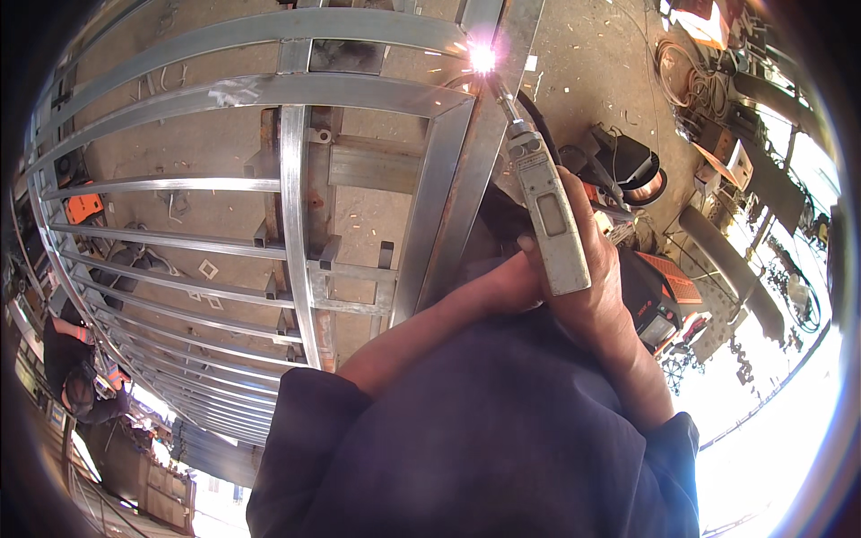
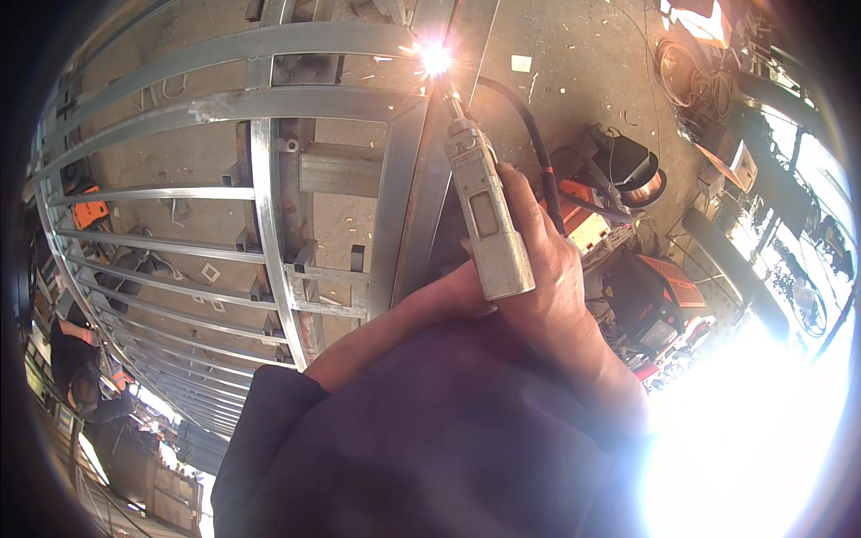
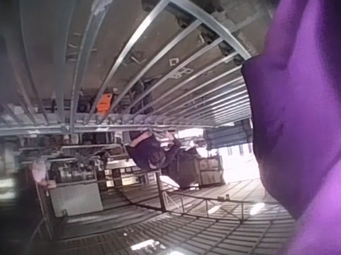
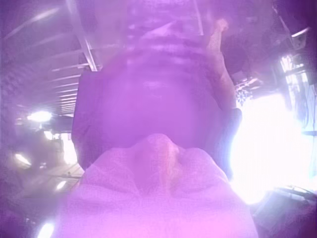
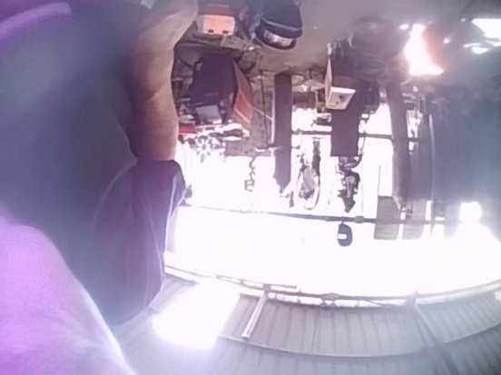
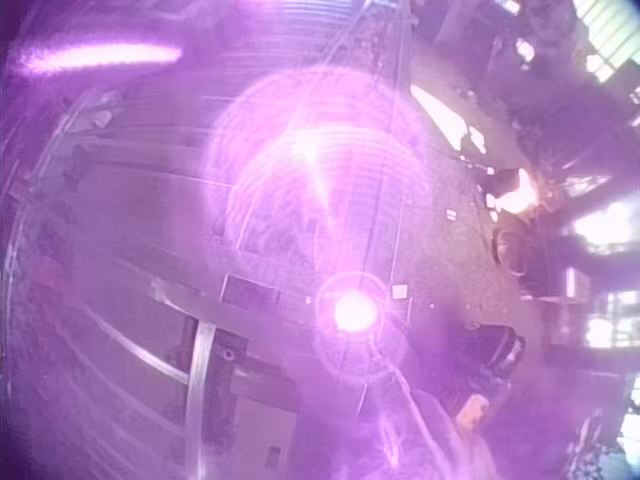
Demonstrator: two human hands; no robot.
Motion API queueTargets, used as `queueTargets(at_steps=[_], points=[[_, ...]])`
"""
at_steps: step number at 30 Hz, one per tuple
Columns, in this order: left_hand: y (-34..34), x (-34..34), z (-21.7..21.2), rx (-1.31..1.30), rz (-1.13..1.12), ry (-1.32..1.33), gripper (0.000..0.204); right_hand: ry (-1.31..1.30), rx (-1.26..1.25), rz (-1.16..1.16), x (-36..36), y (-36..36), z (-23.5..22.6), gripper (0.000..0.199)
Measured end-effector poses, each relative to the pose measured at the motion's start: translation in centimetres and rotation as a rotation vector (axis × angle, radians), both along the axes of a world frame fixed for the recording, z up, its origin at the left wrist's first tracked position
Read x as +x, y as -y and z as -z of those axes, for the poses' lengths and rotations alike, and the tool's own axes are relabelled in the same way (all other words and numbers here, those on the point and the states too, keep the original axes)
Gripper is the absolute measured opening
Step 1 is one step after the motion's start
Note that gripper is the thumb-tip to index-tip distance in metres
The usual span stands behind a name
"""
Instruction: The person welds a metal frame using a handheld welding torch, moving along joints and seams to fuse metal pieces. The person holds the frame with one hand while operating the torch with the other, producing sparks and bright flashes during welding.
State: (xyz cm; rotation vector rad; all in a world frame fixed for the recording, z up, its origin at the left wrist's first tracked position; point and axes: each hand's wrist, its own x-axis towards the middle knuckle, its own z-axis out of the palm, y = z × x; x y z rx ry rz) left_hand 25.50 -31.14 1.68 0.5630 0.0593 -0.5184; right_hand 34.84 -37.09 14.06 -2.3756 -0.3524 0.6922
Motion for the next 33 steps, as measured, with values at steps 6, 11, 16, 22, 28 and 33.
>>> queueTargets(at_steps=[6,11,16,22,28,33], points=[[0.1,-0.1,0.1,0.154,-0.005,0.082,0.039,-0.137,-0.032,-0.001,0.4,0.0,-0.8,0.079],[-0.3,0.1,-0.5,0.235,0.042,0.068,0.041,0.017,-0.001,-0.012,0.0,0.0,-0.1,0.086],[-0.3,0.3,-0.4,0.240,0.043,0.154,0.045,-0.030,0.003,0.011,-0.1,0.1,-0.3,0.086],[-1.5,0.4,-0.8,0.433,0.217,0.245,0.053,-0.086,-0.005,-0.001,0.0,0.5,-0.4,0.080],[-1.4,0.1,-1.1,0.521,0.107,0.313,0.045,-0.118,-0.017,0.013,0.1,0.3,-0.5,0.080],[-2.2,0.4,-1.0,0.360,0.214,0.183,0.053,-0.119,-0.038,0.018,-0.1,0.3,-0.4,0.082]])
